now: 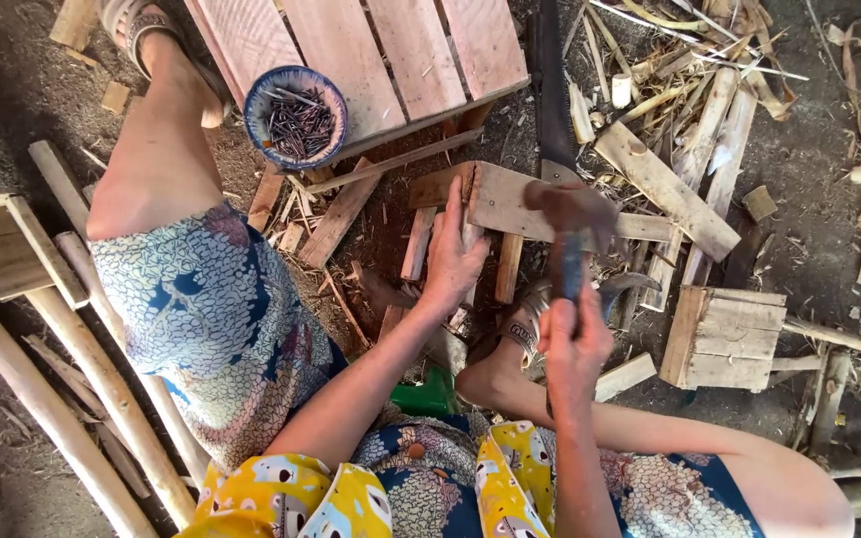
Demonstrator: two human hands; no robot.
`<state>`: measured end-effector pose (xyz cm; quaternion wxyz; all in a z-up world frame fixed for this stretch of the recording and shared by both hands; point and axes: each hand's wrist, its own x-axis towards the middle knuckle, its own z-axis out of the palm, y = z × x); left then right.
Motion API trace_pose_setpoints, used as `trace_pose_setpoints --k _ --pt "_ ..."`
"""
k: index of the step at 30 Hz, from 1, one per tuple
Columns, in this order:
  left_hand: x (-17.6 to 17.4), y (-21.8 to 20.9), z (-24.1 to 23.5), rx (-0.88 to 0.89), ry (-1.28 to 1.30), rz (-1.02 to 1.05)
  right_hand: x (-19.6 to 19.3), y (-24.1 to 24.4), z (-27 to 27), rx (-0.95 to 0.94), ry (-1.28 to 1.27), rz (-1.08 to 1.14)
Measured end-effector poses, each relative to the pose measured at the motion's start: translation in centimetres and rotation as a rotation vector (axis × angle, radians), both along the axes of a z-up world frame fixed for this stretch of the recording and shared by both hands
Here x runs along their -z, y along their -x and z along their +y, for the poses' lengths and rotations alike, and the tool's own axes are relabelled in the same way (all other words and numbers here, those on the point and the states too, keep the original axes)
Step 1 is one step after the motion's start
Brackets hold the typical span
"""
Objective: The person assembles a small wooden frame by hammering nails into the joints of wooden planks. They pick up nails from a small bowl, position the planks, and use a hammer to secure the structure, occasionally adjusting the pieces to ensure alignment.
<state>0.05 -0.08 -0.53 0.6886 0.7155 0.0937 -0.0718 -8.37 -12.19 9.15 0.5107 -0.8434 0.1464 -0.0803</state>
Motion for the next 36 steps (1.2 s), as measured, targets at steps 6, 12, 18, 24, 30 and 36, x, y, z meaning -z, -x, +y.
trace_pose_setpoints --k 6,12,18,24,30,36 --pt "-0.4 0.1 0.8 0.008 0.029 -0.054 1.3 -1.7 -0.1 -0.11 0.023 0.088" --pt "-0.5 0.2 0.4 0.016 0.063 -0.012 0.6 -0.9 0.1 -0.046 -0.166 0.066" --pt "-0.3 -0.1 0.3 -0.001 0.027 -0.005 -3.1 -0.4 1.1 -0.023 -0.038 -0.115" --pt "0.4 0.3 0.2 0.01 -0.064 -0.096 0.7 -1.5 1.0 -0.107 0.096 0.01" --pt "1.1 0.1 -0.2 0.024 -0.159 -0.108 -1.0 -0.9 0.9 -0.031 -0.093 0.008" --pt "0.9 0.0 -0.4 0.01 -0.132 -0.067 2.3 -0.1 -1.6 0.017 0.161 -0.139"
